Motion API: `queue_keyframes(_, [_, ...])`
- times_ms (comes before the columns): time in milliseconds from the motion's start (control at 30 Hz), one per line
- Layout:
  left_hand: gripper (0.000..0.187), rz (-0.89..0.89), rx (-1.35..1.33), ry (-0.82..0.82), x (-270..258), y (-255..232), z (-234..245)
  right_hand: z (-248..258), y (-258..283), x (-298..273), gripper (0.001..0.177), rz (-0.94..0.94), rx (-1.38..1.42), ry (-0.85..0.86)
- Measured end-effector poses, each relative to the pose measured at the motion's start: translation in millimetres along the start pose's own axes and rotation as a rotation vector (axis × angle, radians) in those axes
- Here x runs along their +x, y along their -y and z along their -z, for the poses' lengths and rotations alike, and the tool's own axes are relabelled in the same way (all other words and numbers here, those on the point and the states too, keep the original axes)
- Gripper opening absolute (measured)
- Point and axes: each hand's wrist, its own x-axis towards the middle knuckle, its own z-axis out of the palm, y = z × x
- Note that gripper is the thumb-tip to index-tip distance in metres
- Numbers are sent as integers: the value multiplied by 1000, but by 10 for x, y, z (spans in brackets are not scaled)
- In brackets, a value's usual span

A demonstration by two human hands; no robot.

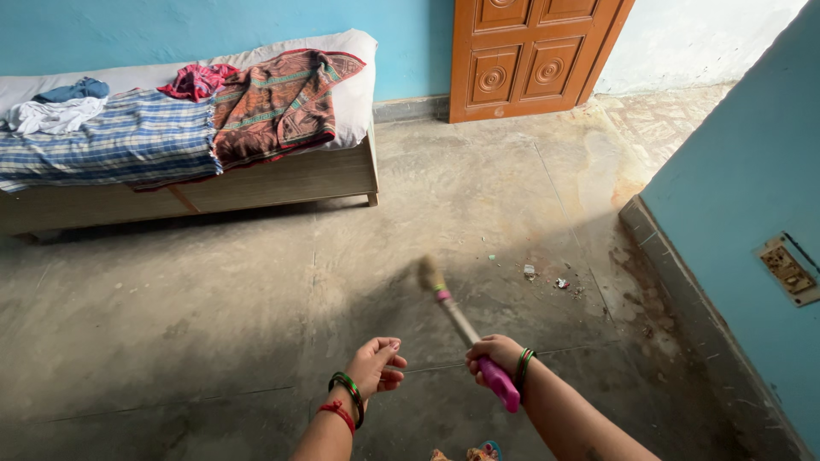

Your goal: The person sweeps small pieces of debris on a concrete floor using a handheld broom, moving around a bed and toward a wooden door.

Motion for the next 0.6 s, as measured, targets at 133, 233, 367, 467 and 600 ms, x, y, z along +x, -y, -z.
queue_keyframes(133, [35, -16, 9, 0, 124, -96, -129, 249, 61, 139, 12, -104, 49, 52])
queue_keyframes(233, [35, -9, 0, 5, 235, -125, -241, 533, 48, 216, 14, -115, 72, 3])
queue_keyframes(367, [34, -20, -2, 15, 341, -201, -390, 913, 185, 217, 18, -28, 26, -145])
queue_keyframes(467, [35, -23, 21, 12, 410, -269, -506, 931, 360, 136, 19, 52, 48, -281])
queue_keyframes(600, [34, -53, 17, 36, 542, -363, -666, 770, 607, -65, 25, 134, 125, -355])
